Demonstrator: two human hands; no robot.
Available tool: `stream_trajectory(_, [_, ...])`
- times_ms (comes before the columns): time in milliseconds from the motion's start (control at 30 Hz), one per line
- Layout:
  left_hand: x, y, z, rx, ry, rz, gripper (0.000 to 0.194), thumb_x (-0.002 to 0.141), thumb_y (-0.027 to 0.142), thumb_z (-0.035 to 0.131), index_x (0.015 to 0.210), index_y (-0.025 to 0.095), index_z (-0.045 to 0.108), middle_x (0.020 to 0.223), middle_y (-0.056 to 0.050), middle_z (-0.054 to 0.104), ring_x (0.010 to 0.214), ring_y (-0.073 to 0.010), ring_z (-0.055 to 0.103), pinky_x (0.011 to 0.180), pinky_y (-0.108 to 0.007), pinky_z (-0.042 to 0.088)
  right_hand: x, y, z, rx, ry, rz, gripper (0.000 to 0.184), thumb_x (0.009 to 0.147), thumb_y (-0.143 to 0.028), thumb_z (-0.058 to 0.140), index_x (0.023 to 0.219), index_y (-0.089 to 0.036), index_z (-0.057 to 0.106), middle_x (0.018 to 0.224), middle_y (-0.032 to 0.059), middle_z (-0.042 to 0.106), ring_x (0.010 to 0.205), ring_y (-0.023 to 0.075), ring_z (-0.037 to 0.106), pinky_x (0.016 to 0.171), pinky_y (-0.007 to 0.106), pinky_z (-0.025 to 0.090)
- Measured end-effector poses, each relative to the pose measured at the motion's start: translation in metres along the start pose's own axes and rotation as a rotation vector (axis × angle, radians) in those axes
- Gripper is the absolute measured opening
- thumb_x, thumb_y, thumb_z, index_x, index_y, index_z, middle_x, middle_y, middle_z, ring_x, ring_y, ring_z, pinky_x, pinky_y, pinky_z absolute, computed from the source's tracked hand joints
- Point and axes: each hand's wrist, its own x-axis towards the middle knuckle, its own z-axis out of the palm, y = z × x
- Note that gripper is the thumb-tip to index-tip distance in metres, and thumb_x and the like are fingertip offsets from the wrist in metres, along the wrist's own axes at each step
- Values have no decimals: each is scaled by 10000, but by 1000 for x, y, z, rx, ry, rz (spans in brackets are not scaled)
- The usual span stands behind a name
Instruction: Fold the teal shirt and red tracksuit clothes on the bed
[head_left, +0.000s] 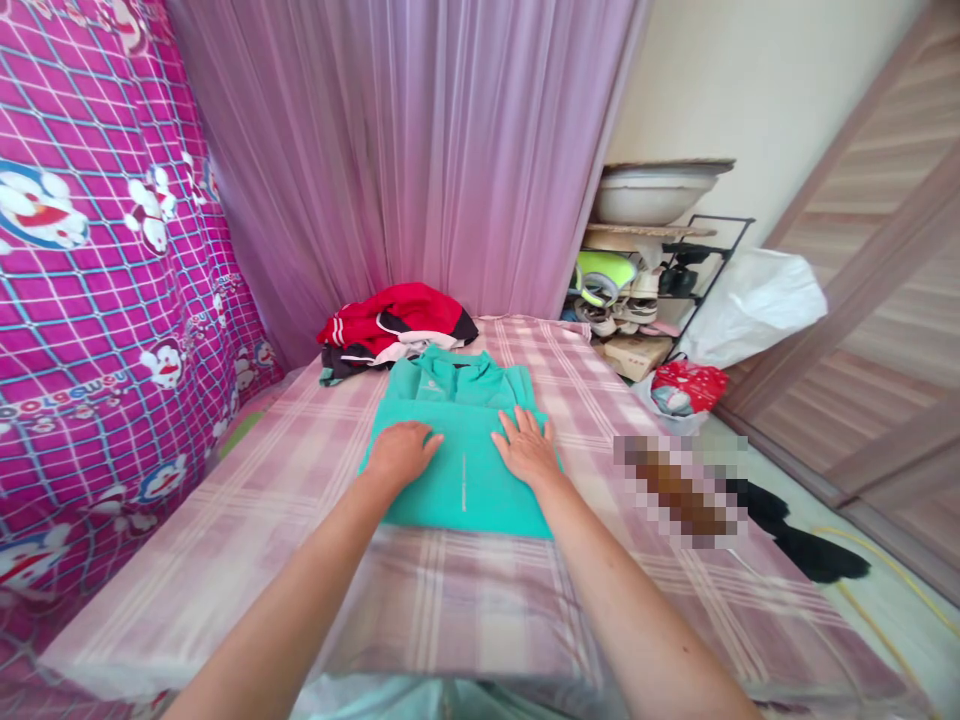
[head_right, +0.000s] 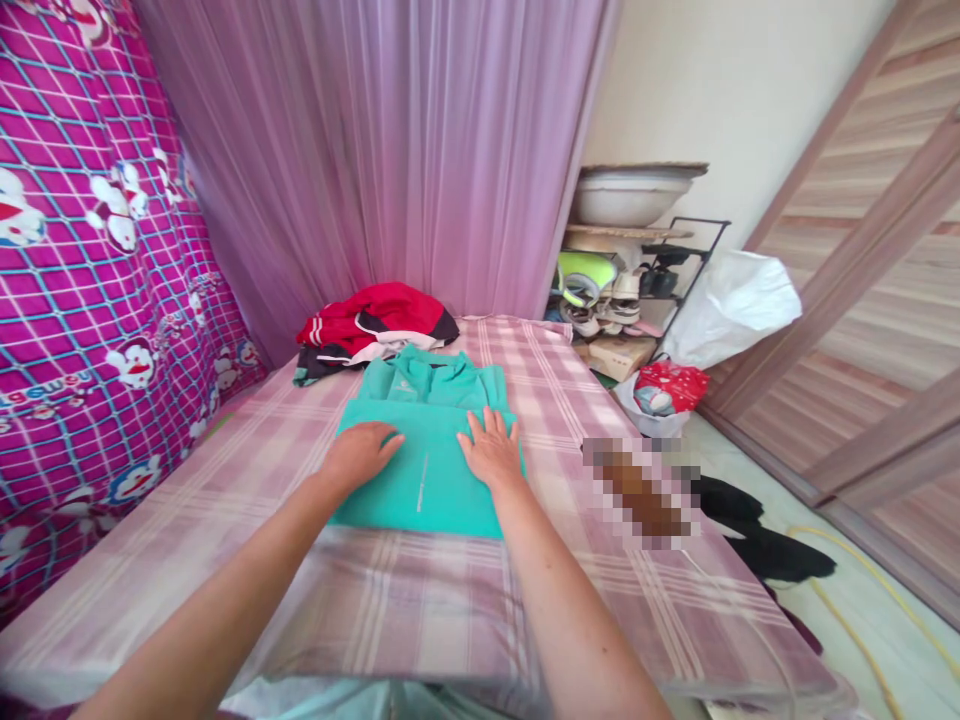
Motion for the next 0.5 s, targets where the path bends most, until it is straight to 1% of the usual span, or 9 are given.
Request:
stream_trajectory(33, [7, 4, 0, 4, 32, 1, 537, 992, 511, 306, 1252, 184, 644, 1326, -130, 637, 1261, -276, 558, 1088, -433, 395, 0, 0, 0, -1, 1, 1, 610, 1006, -542, 210, 1549, -276, 292, 1637, 93, 202, 1494, 281, 160, 1165, 569, 108])
stream_trajectory(100, [20, 5, 5, 14, 61, 0, 533, 985, 521, 327, 1352, 220, 570, 1464, -112, 524, 1377, -289, 439, 1154, -489, 296, -1, 0, -1, 1, 0, 1, 605, 1007, -538, 213, 1549, -281, 292, 1636, 86, 206, 1494, 278, 165, 1165, 565, 120])
stream_trajectory(167, [29, -3, 15, 20, 36, -43, 570, 976, 550, 335, 1452, 262, 458, 1570, -92, 380, 1457, -304, 307, 1180, -557, 203, -1, 1, -2, 4, 0, 2, 599, 1008, -532, 219, 1548, -285, 292, 1638, 81, 203, 1493, 274, 169, 1165, 561, 132])
stream_trajectory(200, [31, -10, 20, 20, 20, -66, 588, 974, 560, 329, 1483, 275, 410, 1593, -85, 335, 1474, -305, 268, 1183, -571, 179, -2, 1, -2, 4, 1, 2, 596, 1008, -530, 225, 1548, -287, 293, 1638, 80, 202, 1493, 273, 171, 1166, 560, 134])
stream_trajectory(267, [32, -27, 28, 9, 4, -93, 613, 975, 566, 315, 1515, 278, 349, 1611, -78, 293, 1489, -291, 231, 1192, -552, 165, -2, 1, -2, 6, 5, 3, 595, 1007, -530, 236, 1548, -289, 293, 1637, 81, 205, 1493, 272, 173, 1168, 558, 137])
stream_trajectory(367, [29, -52, 39, -28, 8, -118, 630, 975, 576, 297, 1524, 269, 330, 1618, -76, 277, 1491, -279, 229, 1193, -508, 199, -2, 1, -2, 8, 9, 8, 594, 1007, -531, 242, 1547, -289, 296, 1634, 84, 217, 1492, 271, 177, 1168, 556, 142])
stream_trajectory(433, [27, -64, 46, -60, 25, -127, 651, 970, 587, 292, 1524, 248, 333, 1620, -88, 269, 1490, -277, 233, 1188, -480, 235, -2, 0, -1, 5, 8, 8, 592, 1008, -530, 243, 1547, -290, 296, 1634, 84, 217, 1491, 270, 181, 1166, 556, 149])
stream_trajectory(500, [26, -71, 52, -84, 56, -112, 671, 963, 599, 298, 1519, 225, 345, 1615, -96, 280, 1489, -275, 234, 1190, -449, 245, -2, 0, -1, 0, 10, 5, 590, 1008, -528, 242, 1546, -292, 296, 1635, 82, 212, 1491, 269, 180, 1167, 554, 149])
